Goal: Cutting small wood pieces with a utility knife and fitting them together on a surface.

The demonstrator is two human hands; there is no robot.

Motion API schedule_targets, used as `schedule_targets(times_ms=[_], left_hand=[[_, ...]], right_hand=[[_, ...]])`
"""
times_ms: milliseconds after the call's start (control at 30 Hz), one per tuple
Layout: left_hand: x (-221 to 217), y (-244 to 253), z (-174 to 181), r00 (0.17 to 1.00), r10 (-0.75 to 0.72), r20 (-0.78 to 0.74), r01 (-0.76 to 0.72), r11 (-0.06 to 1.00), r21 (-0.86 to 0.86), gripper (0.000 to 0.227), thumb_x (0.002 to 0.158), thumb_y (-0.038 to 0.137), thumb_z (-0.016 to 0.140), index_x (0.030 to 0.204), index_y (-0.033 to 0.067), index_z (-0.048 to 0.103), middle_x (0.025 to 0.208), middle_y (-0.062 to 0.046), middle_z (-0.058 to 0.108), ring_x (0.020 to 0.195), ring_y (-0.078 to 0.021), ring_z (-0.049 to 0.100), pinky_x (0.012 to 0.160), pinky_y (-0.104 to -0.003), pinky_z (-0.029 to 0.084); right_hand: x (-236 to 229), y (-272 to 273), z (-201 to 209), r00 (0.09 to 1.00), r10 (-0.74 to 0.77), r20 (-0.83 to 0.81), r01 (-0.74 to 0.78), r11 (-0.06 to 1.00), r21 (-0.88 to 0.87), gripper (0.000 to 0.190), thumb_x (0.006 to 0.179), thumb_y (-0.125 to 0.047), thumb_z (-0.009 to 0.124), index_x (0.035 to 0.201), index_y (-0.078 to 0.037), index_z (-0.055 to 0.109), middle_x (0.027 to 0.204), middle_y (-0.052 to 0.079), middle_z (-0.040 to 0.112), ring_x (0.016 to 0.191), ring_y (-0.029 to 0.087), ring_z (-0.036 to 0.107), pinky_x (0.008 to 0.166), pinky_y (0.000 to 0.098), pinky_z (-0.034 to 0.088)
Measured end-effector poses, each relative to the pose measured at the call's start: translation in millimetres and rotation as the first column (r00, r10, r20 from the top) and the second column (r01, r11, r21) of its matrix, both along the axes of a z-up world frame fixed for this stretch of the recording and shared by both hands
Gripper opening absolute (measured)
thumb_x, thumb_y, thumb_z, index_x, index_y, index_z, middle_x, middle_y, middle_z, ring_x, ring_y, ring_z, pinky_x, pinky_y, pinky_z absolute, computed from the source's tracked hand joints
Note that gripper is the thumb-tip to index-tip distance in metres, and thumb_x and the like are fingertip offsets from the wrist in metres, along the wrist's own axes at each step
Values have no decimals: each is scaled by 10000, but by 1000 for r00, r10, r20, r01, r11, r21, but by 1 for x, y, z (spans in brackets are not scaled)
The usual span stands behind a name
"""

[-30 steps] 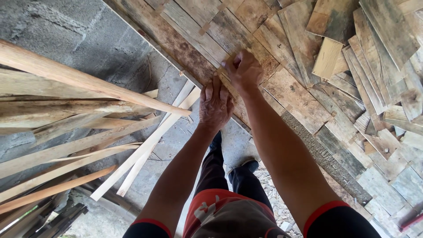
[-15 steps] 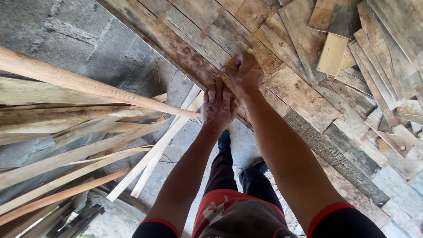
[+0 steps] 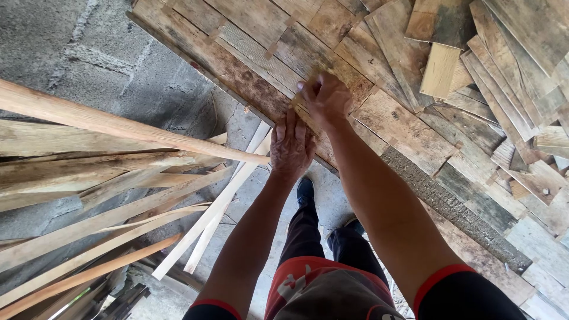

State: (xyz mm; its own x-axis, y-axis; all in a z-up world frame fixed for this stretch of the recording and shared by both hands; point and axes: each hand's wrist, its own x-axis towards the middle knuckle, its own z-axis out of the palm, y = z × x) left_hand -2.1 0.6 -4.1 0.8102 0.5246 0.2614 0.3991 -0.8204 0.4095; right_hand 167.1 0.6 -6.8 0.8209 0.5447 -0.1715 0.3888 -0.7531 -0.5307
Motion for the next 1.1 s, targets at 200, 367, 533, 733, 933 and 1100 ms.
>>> schedule_targets(times_ms=[200,367,533,733,933,1100], left_hand=[[2,3,0,1000,-12,14,12,1000,9,607,915,302,601,1385,-56,465,1521,-301,412,1312,-441,435,1125,-540,393],[6,9,13,992,-36,-123,34,999,-18,760,858,308,581,1478,-98,413,1571,-290,407,1261,-400,455,1039,-497,436],[2,6,1,992,-34,-123,40,998,45,744,938,324,544,1503,-137,395,1564,-305,402,1344,-411,435,1043,-490,434],[-7,-1,0,993,-48,-112,39,996,-83,716,945,384,606,1438,-121,480,1540,-303,407,1402,-457,389,1099,-540,409],[-45,-32,-16,996,-66,-66,61,995,-76,728,1035,449,580,1545,-44,417,1662,-249,318,1572,-440,239,1263,-610,229],[-115,-90,-47,997,-6,-80,-13,970,-243,731,998,422,603,1539,-29,409,1651,-304,271,1540,-484,237,1226,-643,213]], right_hand=[[-3,-5,1,980,99,174,-116,989,89,474,721,-511,912,841,-113,682,800,53,706,608,169,639,516,354,531],[-4,-7,2,984,93,154,-115,983,143,450,733,-467,931,830,-109,676,777,56,691,620,189,630,541,374,519],[-8,-5,7,992,28,125,-48,986,160,470,721,-466,943,807,-96,667,760,65,692,632,200,632,558,387,517],[-7,-5,5,999,-50,-10,50,997,66,374,790,-446,846,930,-148,669,912,30,701,690,179,655,564,376,546],[2,-18,-1,997,65,-36,-60,990,128,272,939,-326,772,913,-81,656,923,111,704,801,251,661,720,453,553],[-21,-70,49,977,128,-171,-46,908,416,136,1015,-195,656,1030,-74,596,980,104,701,867,223,710,774,376,611]])
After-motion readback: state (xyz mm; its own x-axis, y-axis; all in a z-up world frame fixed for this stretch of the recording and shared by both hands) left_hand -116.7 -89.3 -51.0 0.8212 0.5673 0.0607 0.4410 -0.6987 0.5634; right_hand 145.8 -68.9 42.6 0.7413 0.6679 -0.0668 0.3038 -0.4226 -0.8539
